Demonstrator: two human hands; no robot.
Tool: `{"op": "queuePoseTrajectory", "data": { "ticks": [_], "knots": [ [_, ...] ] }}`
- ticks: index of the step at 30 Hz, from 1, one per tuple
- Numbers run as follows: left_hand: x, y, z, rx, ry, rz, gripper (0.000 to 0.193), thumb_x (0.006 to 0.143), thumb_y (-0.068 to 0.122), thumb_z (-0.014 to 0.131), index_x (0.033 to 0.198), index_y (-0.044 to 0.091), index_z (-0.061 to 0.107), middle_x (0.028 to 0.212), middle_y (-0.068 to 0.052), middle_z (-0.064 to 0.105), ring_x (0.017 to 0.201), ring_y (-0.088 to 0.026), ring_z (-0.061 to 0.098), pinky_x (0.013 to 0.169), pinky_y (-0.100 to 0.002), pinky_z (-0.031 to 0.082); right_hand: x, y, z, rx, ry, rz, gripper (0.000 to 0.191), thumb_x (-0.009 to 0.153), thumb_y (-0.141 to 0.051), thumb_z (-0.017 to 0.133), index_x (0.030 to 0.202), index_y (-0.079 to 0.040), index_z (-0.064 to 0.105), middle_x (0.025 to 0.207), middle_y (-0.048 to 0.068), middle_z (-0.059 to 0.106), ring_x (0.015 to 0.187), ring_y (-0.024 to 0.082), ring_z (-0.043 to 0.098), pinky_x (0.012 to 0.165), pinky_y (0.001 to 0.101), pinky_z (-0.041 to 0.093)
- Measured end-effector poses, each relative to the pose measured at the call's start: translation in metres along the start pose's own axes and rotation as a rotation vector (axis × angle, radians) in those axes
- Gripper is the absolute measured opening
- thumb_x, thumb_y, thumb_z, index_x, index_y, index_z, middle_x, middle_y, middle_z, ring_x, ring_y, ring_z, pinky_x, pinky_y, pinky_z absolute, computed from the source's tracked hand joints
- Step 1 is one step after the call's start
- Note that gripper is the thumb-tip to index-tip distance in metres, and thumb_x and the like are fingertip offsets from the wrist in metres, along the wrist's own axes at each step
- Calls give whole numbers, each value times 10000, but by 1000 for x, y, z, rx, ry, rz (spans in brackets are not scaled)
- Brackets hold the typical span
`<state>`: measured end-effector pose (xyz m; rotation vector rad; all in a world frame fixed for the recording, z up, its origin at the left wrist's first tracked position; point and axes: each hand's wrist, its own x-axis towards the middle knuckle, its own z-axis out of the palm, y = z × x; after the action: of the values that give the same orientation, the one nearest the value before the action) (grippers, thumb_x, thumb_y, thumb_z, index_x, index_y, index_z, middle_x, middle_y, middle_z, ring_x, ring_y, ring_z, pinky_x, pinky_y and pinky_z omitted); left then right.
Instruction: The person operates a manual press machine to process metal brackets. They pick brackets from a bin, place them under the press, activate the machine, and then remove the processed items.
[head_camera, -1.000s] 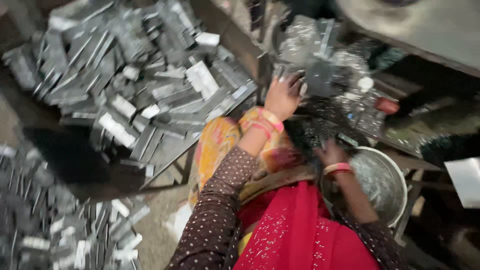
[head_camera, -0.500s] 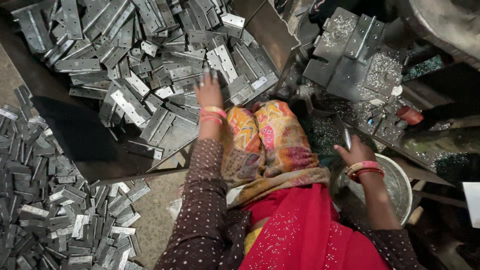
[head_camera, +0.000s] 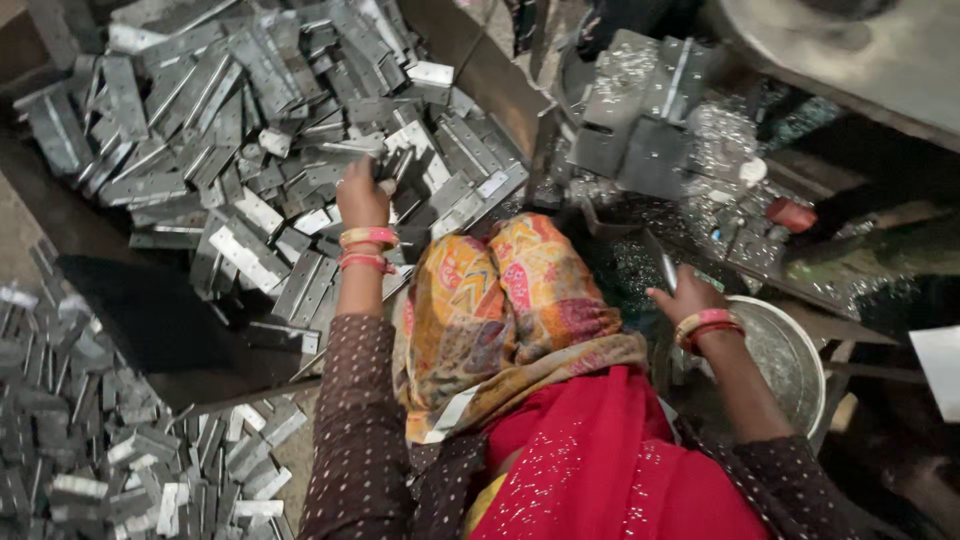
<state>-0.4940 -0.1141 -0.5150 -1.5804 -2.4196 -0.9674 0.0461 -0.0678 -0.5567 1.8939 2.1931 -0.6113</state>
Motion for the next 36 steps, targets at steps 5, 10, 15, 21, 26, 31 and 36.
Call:
{"op": "queuePoseTrajectory", "data": {
  "ticks": [5, 10, 15, 21, 26, 31, 36],
  "knots": [
    [26, 95, 7, -444, -83, 10, 513, 767, -48, 658, 1259, 93, 695, 945, -186, 729, 818, -373, 695, 760, -433, 553, -4, -10, -7, 45, 11, -15, 687, 851, -543, 733, 1252, -20, 538, 1028, 291, 722, 961, 476, 708, 837, 557, 557],
    [21, 215, 53, -655, -78, 178, 470, 822, -23, 711, 1273, 107, 699, 1189, -193, 723, 1118, -377, 686, 957, -402, 531, -11, -13, -12, 91, -42, 26, 630, 875, -539, 728, 1220, -37, 566, 1051, 287, 721, 999, 480, 698, 870, 555, 551],
    [-42, 293, 91, 71, -242, 514, 467, 859, 302, 665, 1188, -28, 698, 1474, -218, 515, 1391, -406, 458, 1122, -518, 356, -14, -15, -11, 112, -39, 32, 634, 876, -522, 733, 1220, -21, 551, 1058, 287, 718, 1003, 471, 705, 887, 544, 554],
    [-87, 310, 108, 143, -238, 575, 464, 898, 314, 625, 1243, 15, 704, 1442, -136, 580, 1385, -304, 496, 1216, -563, 322, -15, -18, -20, 147, -109, 17, 654, 875, -462, 751, 1265, -3, 495, 1040, 304, 712, 1003, 477, 697, 884, 536, 549],
    [-57, 319, 132, 184, -303, 529, 409, 878, 307, 644, 1185, 47, 720, 1482, -122, 562, 1369, -296, 507, 1121, -552, 352, -18, -23, -32, 192, -124, 34, 610, 877, -447, 744, 1245, -19, 515, 1052, 288, 716, 1015, 464, 699, 890, 535, 543],
    [-44, 321, 137, 143, -358, 510, 434, 884, 326, 671, 1212, 46, 718, 1475, -113, 558, 1352, -299, 519, 1140, -552, 353, -27, -24, -15, 190, -77, 65, 557, 921, -453, 703, 1245, -22, 563, 1065, 268, 725, 1010, 442, 714, 887, 518, 559],
    [-47, 316, 134, 87, -327, 506, 413, 880, 320, 672, 1181, 42, 723, 1474, -112, 555, 1334, -302, 527, 1122, -564, 347, -39, -25, 18, 179, 197, -171, 594, 978, -339, 568, 1494, -71, 446, 1151, 288, 678, 894, 481, 695, 769, 563, 552]
  ]
}}
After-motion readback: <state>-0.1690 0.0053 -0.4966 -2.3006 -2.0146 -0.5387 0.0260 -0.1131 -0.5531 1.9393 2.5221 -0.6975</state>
